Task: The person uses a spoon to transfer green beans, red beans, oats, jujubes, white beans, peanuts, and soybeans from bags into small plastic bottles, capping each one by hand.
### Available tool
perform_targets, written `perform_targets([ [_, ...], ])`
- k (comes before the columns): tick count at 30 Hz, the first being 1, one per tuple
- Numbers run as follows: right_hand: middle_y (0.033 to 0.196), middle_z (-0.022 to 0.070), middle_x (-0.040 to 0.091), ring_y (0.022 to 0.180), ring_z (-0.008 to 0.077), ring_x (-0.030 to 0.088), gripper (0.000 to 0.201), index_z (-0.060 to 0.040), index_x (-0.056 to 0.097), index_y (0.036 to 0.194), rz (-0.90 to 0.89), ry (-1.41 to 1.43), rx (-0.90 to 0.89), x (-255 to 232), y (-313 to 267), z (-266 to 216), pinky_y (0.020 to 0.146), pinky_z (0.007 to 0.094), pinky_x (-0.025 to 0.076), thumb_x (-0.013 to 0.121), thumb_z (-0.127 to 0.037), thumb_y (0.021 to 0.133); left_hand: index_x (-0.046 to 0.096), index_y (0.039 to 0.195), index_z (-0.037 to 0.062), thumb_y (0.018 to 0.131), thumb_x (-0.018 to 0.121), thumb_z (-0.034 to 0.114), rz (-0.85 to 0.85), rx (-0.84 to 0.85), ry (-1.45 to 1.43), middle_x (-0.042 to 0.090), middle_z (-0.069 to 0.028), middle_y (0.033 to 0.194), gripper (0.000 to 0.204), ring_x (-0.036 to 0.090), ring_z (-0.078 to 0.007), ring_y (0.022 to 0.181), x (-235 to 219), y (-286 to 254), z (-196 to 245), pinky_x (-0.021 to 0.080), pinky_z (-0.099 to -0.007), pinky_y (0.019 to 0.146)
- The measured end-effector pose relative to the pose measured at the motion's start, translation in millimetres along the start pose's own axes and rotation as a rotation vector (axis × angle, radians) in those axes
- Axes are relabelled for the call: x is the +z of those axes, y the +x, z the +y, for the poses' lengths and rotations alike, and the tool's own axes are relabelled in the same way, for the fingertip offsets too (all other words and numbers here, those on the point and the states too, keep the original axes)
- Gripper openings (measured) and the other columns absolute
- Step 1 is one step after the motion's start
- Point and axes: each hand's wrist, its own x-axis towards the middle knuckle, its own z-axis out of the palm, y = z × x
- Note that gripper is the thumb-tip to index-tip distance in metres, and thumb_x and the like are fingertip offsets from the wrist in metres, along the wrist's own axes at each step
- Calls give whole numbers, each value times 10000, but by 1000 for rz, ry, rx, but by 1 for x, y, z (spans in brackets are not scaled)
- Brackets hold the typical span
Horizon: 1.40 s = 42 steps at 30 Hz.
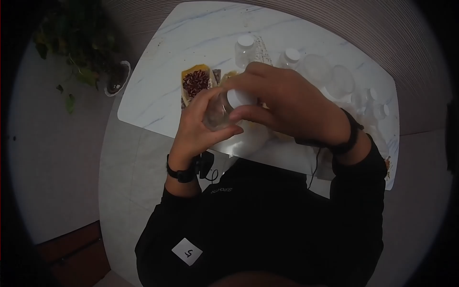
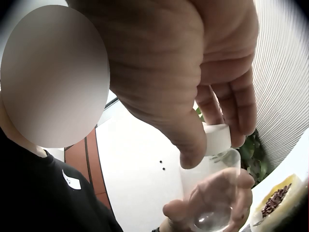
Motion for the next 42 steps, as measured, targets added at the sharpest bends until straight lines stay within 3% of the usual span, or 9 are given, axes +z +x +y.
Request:
perform_targets([
  [2, 1026, 77, 610, 840, 213, 610, 287, -117, 627, 1108, 19, 53, -82, 0, -1, 0, 692, 306, 494, 693, -192, 839, 546, 1239, 49, 554, 917, 188, -190, -249, -336, 622, -53, 1007, 791, 614, -171, 931, -10, -4, 0, 496, -298, 810],
  [7, 1119, 74, 610, 1048, 254, 589, 356, -150, 607, 1154, -17, 74, -370, 9, -7, -2, 801, 314, 517, 659, -58, 814, 539, 1245, 8, 570, 918, 196, -383, -275, -612, 629, -27, 968, 797, 611, -132, 882, -22, -18, -20, 484, -263, 809],
  [11, 1128, 85, 601, 1016, 259, 603, 389, -154, 583, 1187, -49, 90, -324, 24, -15, -3, 792, 327, 518, 682, -95, 815, 539, 1245, -7, 584, 915, 225, -592, -383, -744, 641, -26, 953, 795, 611, -118, 864, -25, -25, -26, 481, -255, 798],
  [16, 1156, 101, 579, 951, 261, 621, 450, -125, 542, 1223, -326, 87, 84, 25, -23, -13, 759, 338, 521, 721, -147, 811, 553, 1220, -2, 609, 906, 233, -611, -351, -655, 649, -33, 944, 744, 610, -109, 839, -19, -30, -30, 481, -257, 778],
  [22, 941, 97, 550, 868, 256, 601, 340, -34, 547, 1058, 24, 10, -287, 25, -37, -16, 695, 336, 498, 710, -154, 786, 553, 1189, -17, 625, 906, 267, -744, -339, -743, 642, -38, 942, 724, 604, -110, 819, -28, -32, -35, 478, -258, 754],
  [24, 975, 94, 561, 892, 259, 602, 383, -50, 548, 1103, -28, 24, -178, 23, -45, -14, 716, 352, 502, 722, -157, 778, 548, 1191, -21, 624, 909, 269, -737, -313, -754, 638, -49, 936, 733, 602, -118, 799, -27, -35, -36, 478, -260, 736],
  [28, 987, 101, 561, 889, 276, 598, 370, -55, 553, 1061, -283, -44, 77, 49, -63, 3, 744, 375, 492, 736, -176, 763, 501, 1245, -54, 629, 895, 351, -379, -284, -1080, 627, -120, 952, 836, 617, -191, 757, -27, -41, -46, 488, -298, 668],
  [33, 952, 108, 538, 877, 287, 579, 347, -46, 539, 985, -235, -87, 63, 82, -68, 22, 748, 391, 474, 742, -196, 748, 460, 1292, -79, 685, 815, 507, 13, -135, -1016, 609, -153, 983, 915, 631, -241, 761, -36, -36, -53, 501, -325, 650],
  [42, 951, 119, 500, 862, 285, 551, 365, -28, 544, 881, -145, -137, 46, 99, -68, 27, 718, 398, 463, 777, -240, 696, 455, 1291, -65, 712, 806, 461, 197, -198, -916, 601, -163, 1008, 857, 635, -250, 795, -37, -47, -56, 505, -335, 667],
])
